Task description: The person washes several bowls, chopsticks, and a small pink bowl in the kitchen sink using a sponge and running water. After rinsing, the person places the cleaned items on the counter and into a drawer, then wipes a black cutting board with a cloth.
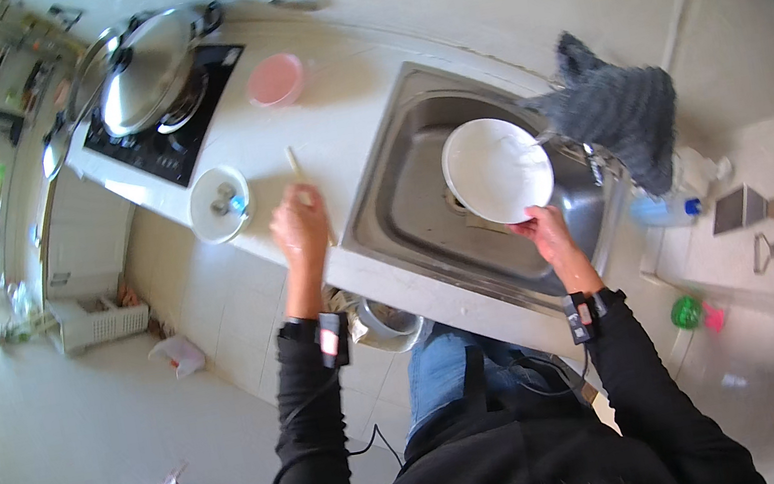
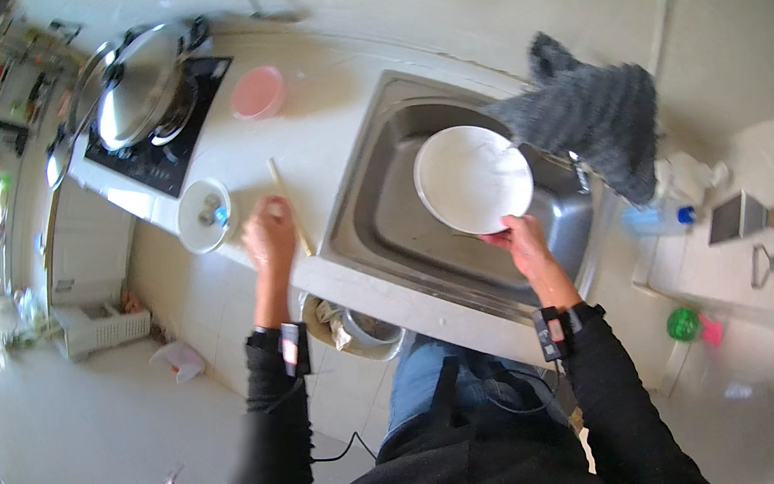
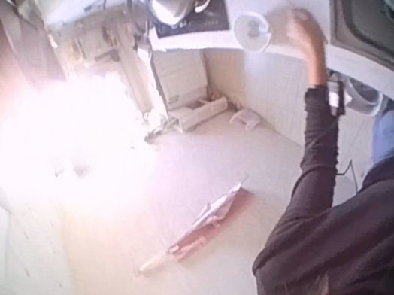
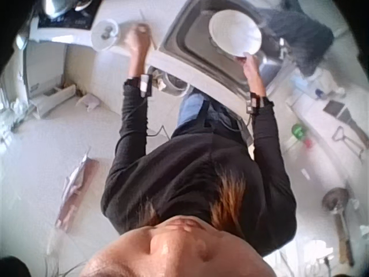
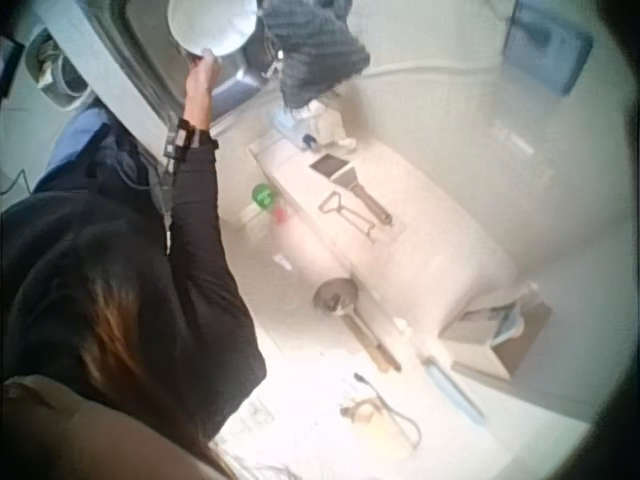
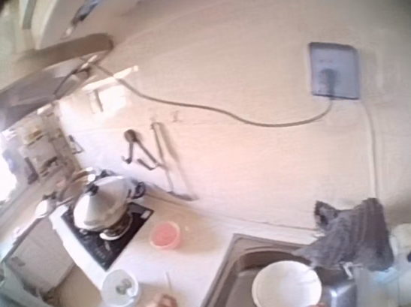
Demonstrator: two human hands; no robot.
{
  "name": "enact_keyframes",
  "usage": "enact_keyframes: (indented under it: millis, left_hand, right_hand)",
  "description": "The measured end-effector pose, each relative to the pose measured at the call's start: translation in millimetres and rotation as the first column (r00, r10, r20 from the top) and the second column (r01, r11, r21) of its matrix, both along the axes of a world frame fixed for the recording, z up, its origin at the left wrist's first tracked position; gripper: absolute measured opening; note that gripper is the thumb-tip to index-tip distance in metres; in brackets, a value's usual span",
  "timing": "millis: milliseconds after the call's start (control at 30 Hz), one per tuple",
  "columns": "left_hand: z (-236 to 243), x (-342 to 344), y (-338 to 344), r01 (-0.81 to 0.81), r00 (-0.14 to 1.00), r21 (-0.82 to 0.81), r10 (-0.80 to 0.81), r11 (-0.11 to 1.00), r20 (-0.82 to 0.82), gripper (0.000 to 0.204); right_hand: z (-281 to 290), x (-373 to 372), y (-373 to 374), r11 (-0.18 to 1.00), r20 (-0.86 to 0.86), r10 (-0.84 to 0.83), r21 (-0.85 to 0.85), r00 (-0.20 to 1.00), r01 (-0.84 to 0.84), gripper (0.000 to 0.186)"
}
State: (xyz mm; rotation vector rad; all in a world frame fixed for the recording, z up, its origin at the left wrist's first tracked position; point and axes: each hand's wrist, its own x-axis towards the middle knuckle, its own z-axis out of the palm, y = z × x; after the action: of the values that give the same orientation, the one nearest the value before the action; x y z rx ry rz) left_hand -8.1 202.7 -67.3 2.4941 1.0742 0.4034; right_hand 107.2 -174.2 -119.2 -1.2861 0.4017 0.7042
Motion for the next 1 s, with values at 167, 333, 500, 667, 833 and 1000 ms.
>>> enact_keyframes:
  millis: [167,333,500,667,833,1000]
  left_hand:
    - [-31,55,-156,0.378,0.917,-0.877,-0.250,0.296,0.311,0.040]
    - [-50,56,-207,0.379,0.905,-0.911,0.137,0.164,0.402,0.035]
    - [-48,48,-195,0.544,0.839,-0.832,-0.050,0.112,0.542,0.036]
    - [-26,51,-183,0.421,0.882,-0.905,-0.205,-0.063,0.425,0.040]
    - [-11,55,-178,0.362,0.874,-0.918,-0.285,-0.161,0.394,0.043]
    - [-5,59,-157,0.362,0.889,-0.930,-0.274,-0.070,0.367,0.042]
  right_hand:
    - [16,-12,-3,1.000,0.035,-0.013,-0.012,0.999,0.014,0.034]
    - [31,-14,-15,0.987,0.119,-0.010,-0.159,0.993,0.029,0.029]
    - [40,30,-27,0.495,0.503,0.519,-0.836,0.691,0.237,0.025]
    - [61,58,-4,0.178,0.170,0.906,-0.984,0.387,0.016,0.027]
    - [59,68,23,0.362,0.360,0.932,-0.924,0.044,-0.120,0.026]
    - [45,90,-5,0.303,0.201,0.908,-0.921,0.367,-0.246,0.023]
